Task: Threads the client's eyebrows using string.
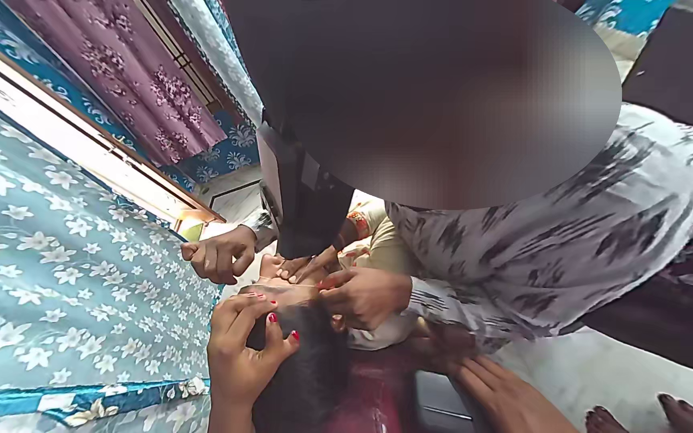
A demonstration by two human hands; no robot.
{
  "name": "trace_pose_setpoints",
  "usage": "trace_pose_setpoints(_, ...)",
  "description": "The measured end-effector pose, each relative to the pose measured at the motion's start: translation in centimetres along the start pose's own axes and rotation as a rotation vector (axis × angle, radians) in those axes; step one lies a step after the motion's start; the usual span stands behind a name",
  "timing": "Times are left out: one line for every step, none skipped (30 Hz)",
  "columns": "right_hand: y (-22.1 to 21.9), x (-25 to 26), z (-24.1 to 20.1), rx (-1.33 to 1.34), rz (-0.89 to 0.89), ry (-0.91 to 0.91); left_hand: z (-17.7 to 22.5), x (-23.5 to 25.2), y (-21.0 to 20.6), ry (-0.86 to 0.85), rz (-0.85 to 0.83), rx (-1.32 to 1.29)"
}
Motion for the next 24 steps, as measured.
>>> trace_pose_setpoints(0.0, 0.0, 0.0, -0.001, 0.0, 0.003, 0.0, 0.0, 0.0, -0.001, 0.001, 0.003)
trace_pose_setpoints(0.0, 0.0, 0.0, -0.005, -0.001, 0.006, 0.0, 0.0, 0.0, -0.002, -0.001, 0.005)
trace_pose_setpoints(0.0, 0.0, 0.0, -0.012, -0.001, 0.008, 0.1, 0.0, 0.0, -0.004, -0.002, 0.007)
trace_pose_setpoints(0.0, 0.0, 0.0, -0.015, -0.001, 0.01, 0.1, 0.0, 0.0, -0.004, -0.002, 0.006)
trace_pose_setpoints(0.0, -0.1, 0.0, -0.016, -0.001, 0.011, 0.1, 0.0, 0.0, -0.005, -0.003, 0.007)
trace_pose_setpoints(0.0, -0.1, 0.0, -0.014, 0.002, 0.012, 0.1, 0.0, 0.0, -0.007, -0.004, 0.005)
trace_pose_setpoints(0.0, -0.1, 0.1, -0.01, 0.006, 0.014, 0.1, 0.0, 0.0, -0.007, -0.004, 0.001)
trace_pose_setpoints(0.0, -0.1, 0.1, -0.004, 0.017, 0.019, 0.0, 0.0, 0.0, -0.005, -0.003, -0.003)
trace_pose_setpoints(0.0, -0.1, 0.2, 0.003, 0.024, 0.024, 0.1, 0.0, 0.0, -0.004, 0.0, -0.007)
trace_pose_setpoints(0.0, 0.0, 0.2, 0.008, 0.027, 0.026, 0.1, 0.0, 0.0, -0.003, 0.001, -0.009)
trace_pose_setpoints(0.1, 0.1, 0.2, 0.013, 0.028, 0.026, 0.1, 0.0, -0.1, 0.001, -0.001, -0.006)
trace_pose_setpoints(0.1, 0.2, 0.2, 0.017, 0.025, 0.024, 0.1, 0.0, -0.1, 0.005, -0.001, -0.004)
trace_pose_setpoints(0.1, 0.2, 0.2, 0.018, 0.024, 0.026, 0.1, 0.1, -0.1, 0.008, -0.002, -0.004)
trace_pose_setpoints(0.1, 0.3, 0.2, 0.019, 0.024, 0.028, 0.1, 0.1, -0.1, 0.008, -0.001, -0.006)
trace_pose_setpoints(0.1, 0.3, 0.2, 0.023, 0.022, 0.027, 0.1, 0.0, -0.1, 0.006, -0.003, -0.007)
trace_pose_setpoints(0.1, 0.4, 0.1, 0.032, 0.018, 0.027, 0.1, 0.0, -0.1, 0.005, -0.004, -0.008)
trace_pose_setpoints(0.0, 0.4, 0.1, 0.032, 0.013, 0.029, 0.0, 0.0, -0.1, 0.008, -0.005, -0.008)
trace_pose_setpoints(0.0, 0.4, 0.1, 0.03, 0.002, 0.031, 0.0, 0.0, -0.1, 0.01, -0.005, -0.005)
trace_pose_setpoints(0.0, 0.5, 0.1, 0.031, -0.007, 0.032, 0.0, 0.0, -0.1, 0.012, -0.004, -0.004)
trace_pose_setpoints(0.1, 0.6, 0.0, 0.038, -0.022, 0.03, 0.1, 0.0, -0.1, 0.012, -0.005, -0.003)
trace_pose_setpoints(0.1, 0.8, 0.0, 0.05, -0.037, 0.027, 0.1, 0.0, -0.1, 0.007, -0.003, -0.003)
trace_pose_setpoints(0.2, 1.0, -0.2, 0.06, -0.053, 0.025, 0.1, 0.0, -0.1, 0.003, -0.005, -0.006)
trace_pose_setpoints(0.2, 1.1, -0.3, 0.064, -0.065, 0.032, 0.1, 0.0, -0.1, -0.001, -0.007, -0.006)
trace_pose_setpoints(0.2, 1.3, -0.5, 0.07, -0.073, 0.043, 0.1, 0.0, 0.0, -0.004, -0.008, -0.009)
Point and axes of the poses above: each hand's wrist, its own x-axis towards the middle knuckle, its own y-axis out of the back of the hand, z = x × y, the point moved 8 cm from there along x, towards the middle knuckle, and after that the axes turned 14 degrees about z, right-handed, at the moved point
